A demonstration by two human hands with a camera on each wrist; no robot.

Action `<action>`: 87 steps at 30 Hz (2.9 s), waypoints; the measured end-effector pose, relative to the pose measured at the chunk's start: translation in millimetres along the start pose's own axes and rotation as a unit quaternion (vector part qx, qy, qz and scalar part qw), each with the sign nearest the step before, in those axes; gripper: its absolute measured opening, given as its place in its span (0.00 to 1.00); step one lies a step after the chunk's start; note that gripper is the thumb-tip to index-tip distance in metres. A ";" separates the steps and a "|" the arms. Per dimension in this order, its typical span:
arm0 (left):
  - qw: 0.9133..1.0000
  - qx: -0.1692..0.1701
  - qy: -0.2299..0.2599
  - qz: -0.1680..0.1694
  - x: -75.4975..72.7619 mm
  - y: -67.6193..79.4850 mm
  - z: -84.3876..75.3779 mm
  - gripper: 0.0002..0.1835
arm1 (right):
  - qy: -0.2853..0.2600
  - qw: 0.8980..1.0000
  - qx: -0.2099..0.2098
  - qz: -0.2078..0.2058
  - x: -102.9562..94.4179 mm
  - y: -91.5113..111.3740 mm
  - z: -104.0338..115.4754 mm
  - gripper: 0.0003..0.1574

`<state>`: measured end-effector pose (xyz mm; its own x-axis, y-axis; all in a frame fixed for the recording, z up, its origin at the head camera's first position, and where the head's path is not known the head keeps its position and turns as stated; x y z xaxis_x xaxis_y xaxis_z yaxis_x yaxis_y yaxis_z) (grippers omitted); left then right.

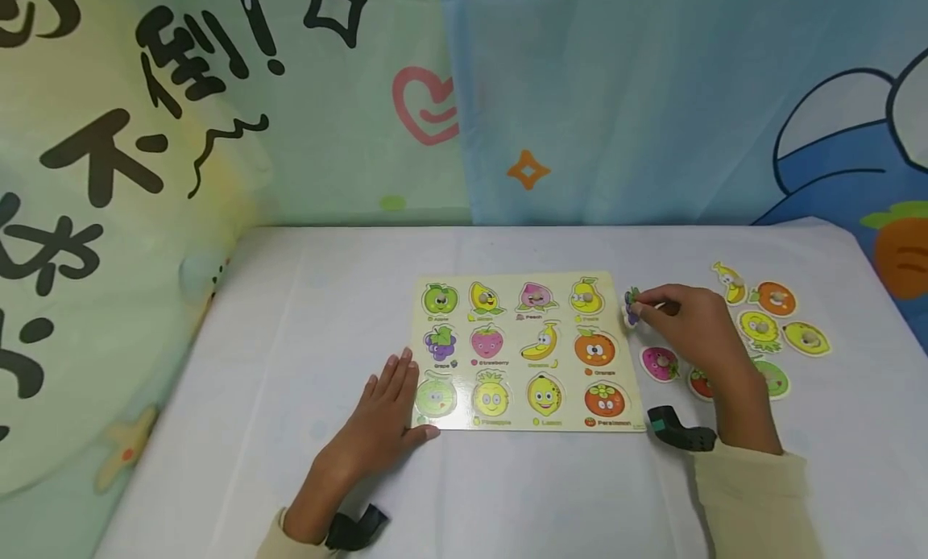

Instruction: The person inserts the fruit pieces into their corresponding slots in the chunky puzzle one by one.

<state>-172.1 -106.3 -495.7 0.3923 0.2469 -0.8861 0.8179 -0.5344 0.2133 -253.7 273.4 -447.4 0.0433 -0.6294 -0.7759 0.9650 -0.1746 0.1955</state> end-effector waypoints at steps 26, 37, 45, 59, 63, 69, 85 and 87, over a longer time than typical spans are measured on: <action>1.000 0.007 0.009 0.000 1.2 -2.5 -1.5 0.51 | -0.071 0.980 -0.142 0.121 106.8 -4.9 136.7 0.05; 1.000 0.004 0.009 0.008 2.8 -1.3 -0.2 0.50 | -0.077 0.968 -0.165 0.171 151.5 3.2 168.3 0.05; 1.000 0.005 0.003 0.008 2.8 -3.4 -1.2 0.50 | -0.057 0.962 -0.188 0.187 170.3 8.6 181.9 0.04; 1.000 0.006 0.004 0.009 0.4 -1.0 0.5 0.50 | 0.002 0.969 -0.160 0.189 174.1 15.0 195.4 0.04; 1.000 0.010 0.004 0.008 0.2 -0.9 0.8 0.50 | 0.015 0.971 -0.158 0.180 181.9 15.7 197.7 0.05; 1.000 0.007 0.000 0.009 0.2 -0.6 1.1 0.50 | 0.025 0.974 -0.154 0.163 190.4 15.5 199.3 0.05; 1.000 0.013 0.014 0.007 -0.6 -1.6 -0.7 0.50 | 0.044 0.976 -0.148 0.153 185.6 17.2 193.1 0.14; 1.000 0.011 0.012 0.006 -1.2 -2.0 -0.4 0.50 | 0.034 0.978 -0.144 0.147 180.1 17.7 191.3 0.18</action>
<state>-174.1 -105.2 -494.8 0.4121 0.2598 -0.8733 0.8035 -0.5555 0.2139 -278.4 12.1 -468.9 0.3374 -0.5668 -0.7516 0.9407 0.2328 0.2467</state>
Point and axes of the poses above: each hand's wrist, its own y-axis away from the middle knuckle, its own x-axis out of the palm, z = x × y, the point moved 9 cm from there along -y, towards the middle knuckle, and after that the axes turned 9 degrees about x, right-handed, at the moved point
